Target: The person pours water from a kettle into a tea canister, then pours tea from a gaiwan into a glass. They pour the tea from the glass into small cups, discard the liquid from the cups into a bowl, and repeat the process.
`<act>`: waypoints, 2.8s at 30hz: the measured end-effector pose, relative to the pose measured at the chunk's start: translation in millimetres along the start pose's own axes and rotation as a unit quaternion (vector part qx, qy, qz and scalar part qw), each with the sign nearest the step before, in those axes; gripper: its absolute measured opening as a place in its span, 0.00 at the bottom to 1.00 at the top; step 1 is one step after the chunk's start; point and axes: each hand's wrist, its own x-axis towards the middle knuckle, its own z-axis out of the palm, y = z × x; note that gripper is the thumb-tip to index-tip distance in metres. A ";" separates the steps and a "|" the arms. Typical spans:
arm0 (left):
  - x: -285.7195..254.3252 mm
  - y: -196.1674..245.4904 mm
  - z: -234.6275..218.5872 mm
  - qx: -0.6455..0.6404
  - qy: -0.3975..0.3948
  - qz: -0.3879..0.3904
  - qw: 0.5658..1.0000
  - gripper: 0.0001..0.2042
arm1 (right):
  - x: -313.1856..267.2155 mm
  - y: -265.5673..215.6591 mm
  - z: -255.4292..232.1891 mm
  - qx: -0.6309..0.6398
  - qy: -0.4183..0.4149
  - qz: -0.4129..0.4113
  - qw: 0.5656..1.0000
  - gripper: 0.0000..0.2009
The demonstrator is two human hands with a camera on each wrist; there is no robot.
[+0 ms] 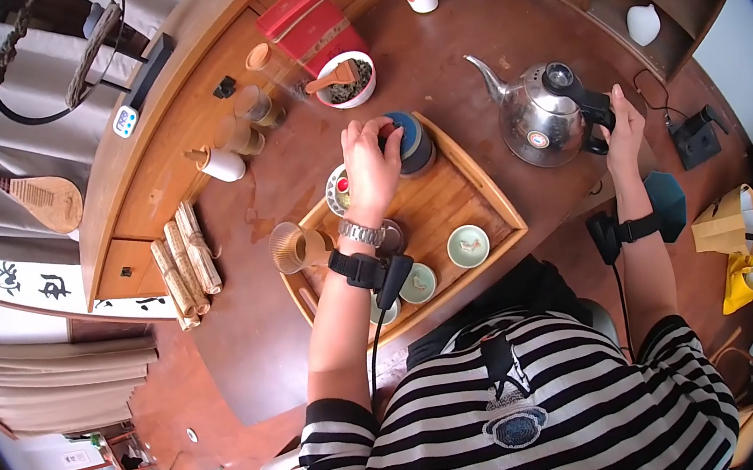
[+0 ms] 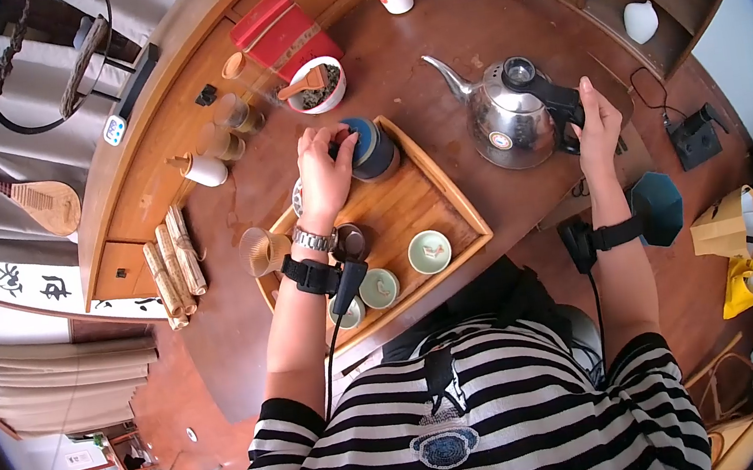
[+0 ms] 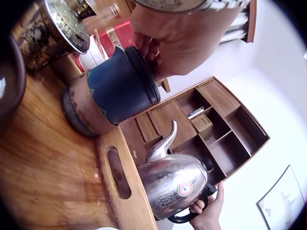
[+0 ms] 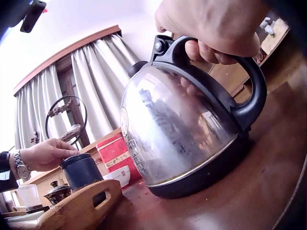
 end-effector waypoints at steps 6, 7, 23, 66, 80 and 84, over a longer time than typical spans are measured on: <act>0.7 -3.0 -3.7 -0.024 0.001 0.006 1.000 0.10 | 3.4 6.2 1.5 -0.022 -0.001 -0.021 1.000 0.17; -0.1 -4.9 -4.2 -0.027 0.006 0.007 1.000 0.10 | 2.7 4.9 2.4 -0.026 -0.010 -0.024 0.999 0.17; -25.5 -42.4 -51.4 -0.105 0.073 -0.100 0.987 0.09 | -47.2 -47.5 67.5 -0.280 -0.219 -0.399 0.845 0.04; -54.6 -68.5 -36.1 -0.026 0.011 -0.035 0.999 0.08 | -67.7 -6.5 197.9 -0.363 -0.439 -0.396 0.720 0.10; -56.2 -67.0 -35.0 -0.062 0.022 -0.049 0.997 0.09 | -63.0 3.5 193.3 -0.274 -0.483 -0.325 0.765 0.20; -58.9 -61.7 -43.8 -0.110 0.019 -0.091 0.990 0.09 | -52.8 22.5 183.7 -0.254 -0.515 -0.298 0.763 0.28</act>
